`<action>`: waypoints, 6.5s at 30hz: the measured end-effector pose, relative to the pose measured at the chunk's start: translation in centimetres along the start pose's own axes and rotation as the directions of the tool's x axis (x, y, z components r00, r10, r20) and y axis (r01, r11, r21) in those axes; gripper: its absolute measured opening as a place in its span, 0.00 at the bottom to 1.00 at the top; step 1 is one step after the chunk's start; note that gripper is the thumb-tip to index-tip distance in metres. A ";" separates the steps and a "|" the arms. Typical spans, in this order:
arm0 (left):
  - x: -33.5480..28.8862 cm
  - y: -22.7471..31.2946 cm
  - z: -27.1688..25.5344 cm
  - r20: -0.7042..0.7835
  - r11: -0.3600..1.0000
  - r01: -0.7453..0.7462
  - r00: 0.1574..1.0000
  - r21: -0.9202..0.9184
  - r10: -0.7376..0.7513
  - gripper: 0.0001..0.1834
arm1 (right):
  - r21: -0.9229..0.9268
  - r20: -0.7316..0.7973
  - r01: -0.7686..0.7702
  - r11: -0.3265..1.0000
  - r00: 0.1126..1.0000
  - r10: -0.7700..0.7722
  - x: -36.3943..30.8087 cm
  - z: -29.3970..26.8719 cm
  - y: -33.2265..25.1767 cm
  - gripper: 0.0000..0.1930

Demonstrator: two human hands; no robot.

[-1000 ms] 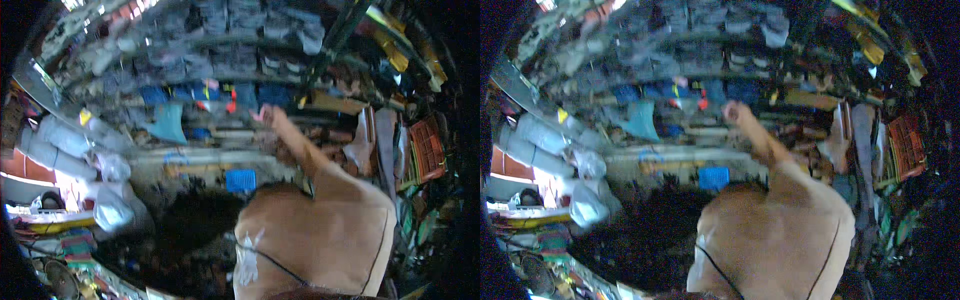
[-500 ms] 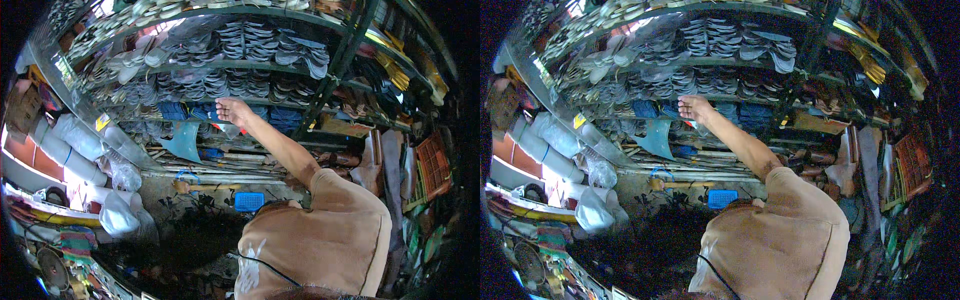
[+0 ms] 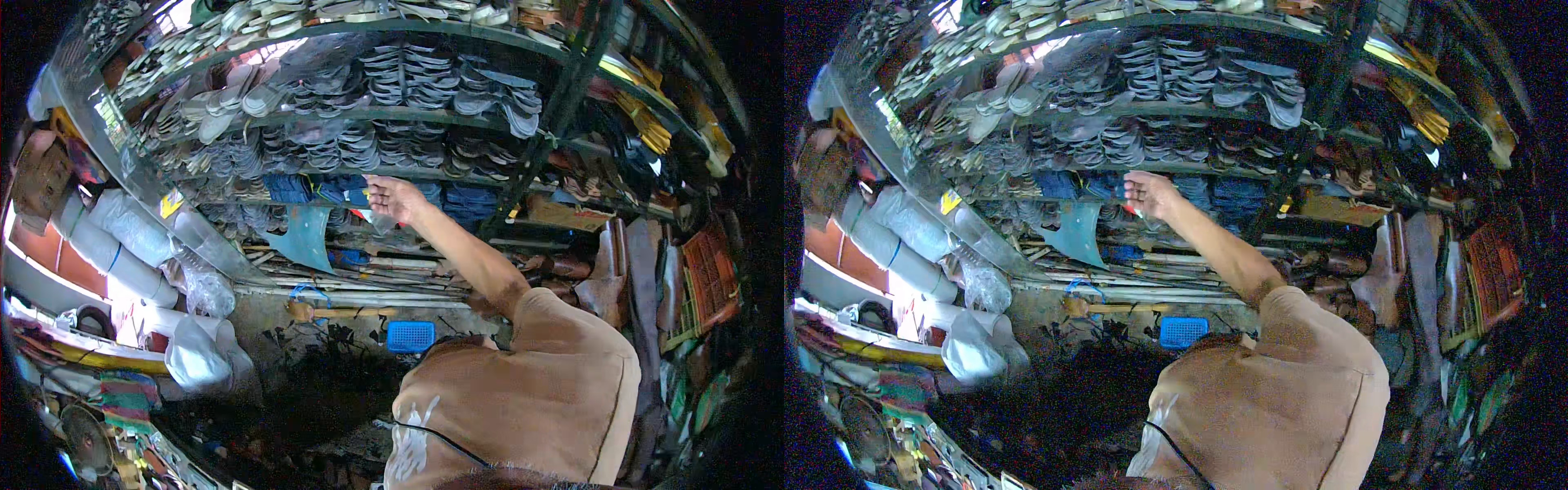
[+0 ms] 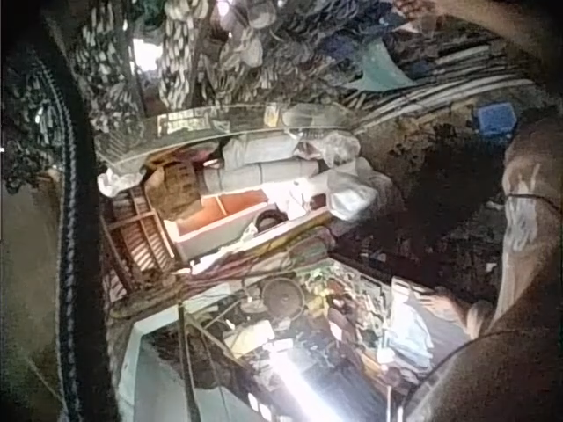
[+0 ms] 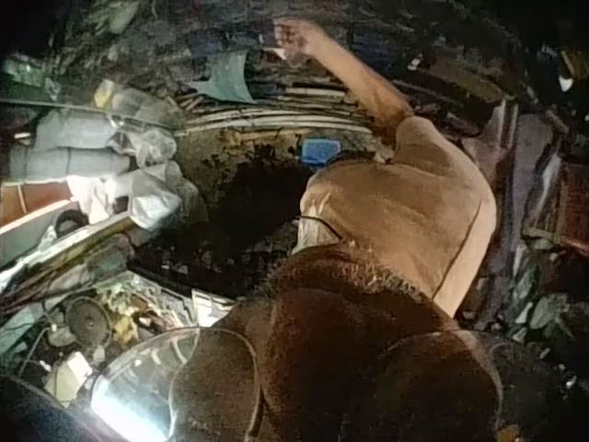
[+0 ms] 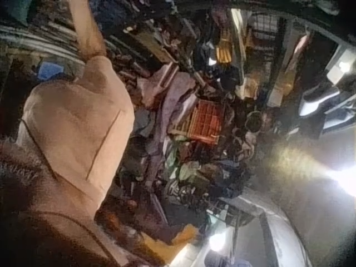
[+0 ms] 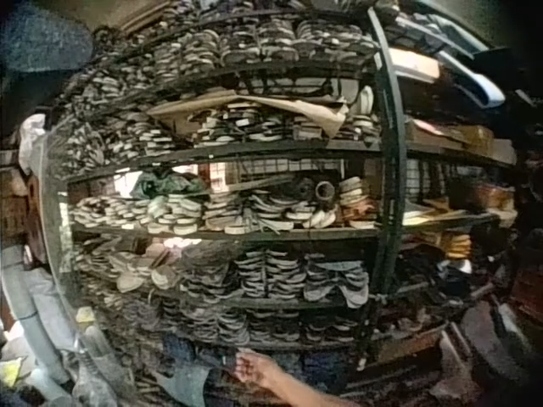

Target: Cutting out leather components using metal templates and a knife.

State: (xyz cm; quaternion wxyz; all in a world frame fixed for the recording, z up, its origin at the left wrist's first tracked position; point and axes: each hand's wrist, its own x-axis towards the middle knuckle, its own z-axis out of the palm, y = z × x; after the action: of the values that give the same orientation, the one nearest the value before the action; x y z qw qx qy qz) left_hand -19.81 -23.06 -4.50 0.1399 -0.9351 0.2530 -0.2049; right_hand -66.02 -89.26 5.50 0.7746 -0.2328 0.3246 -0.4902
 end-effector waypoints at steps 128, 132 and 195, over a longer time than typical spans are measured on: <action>-3.2 -3.3 -5.0 -0.272 0.947 -0.270 0.911 0.172 0.310 0.40 | 0.058 -0.242 0.702 0.710 0.700 -0.672 -10.7 -6.2 -9.4 0.15; -3.7 -3.5 -4.7 -0.281 0.941 -0.265 0.906 0.209 0.318 0.40 | 0.068 -0.217 0.694 0.716 0.711 -0.669 -10.5 -7.4 -8.4 0.16; -0.3 34.6 -25.2 0.201 -0.578 0.636 0.742 -0.511 0.639 0.13 | -0.496 0.410 -0.520 0.696 0.566 0.715 -17.2 -3.9 19.0 0.18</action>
State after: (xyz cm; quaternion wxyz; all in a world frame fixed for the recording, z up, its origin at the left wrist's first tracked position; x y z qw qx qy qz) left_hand -45.82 -55.69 4.87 -0.6992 -0.4651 0.2067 0.5021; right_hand -62.60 -65.98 -5.30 0.9081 -0.3606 0.2108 -0.0288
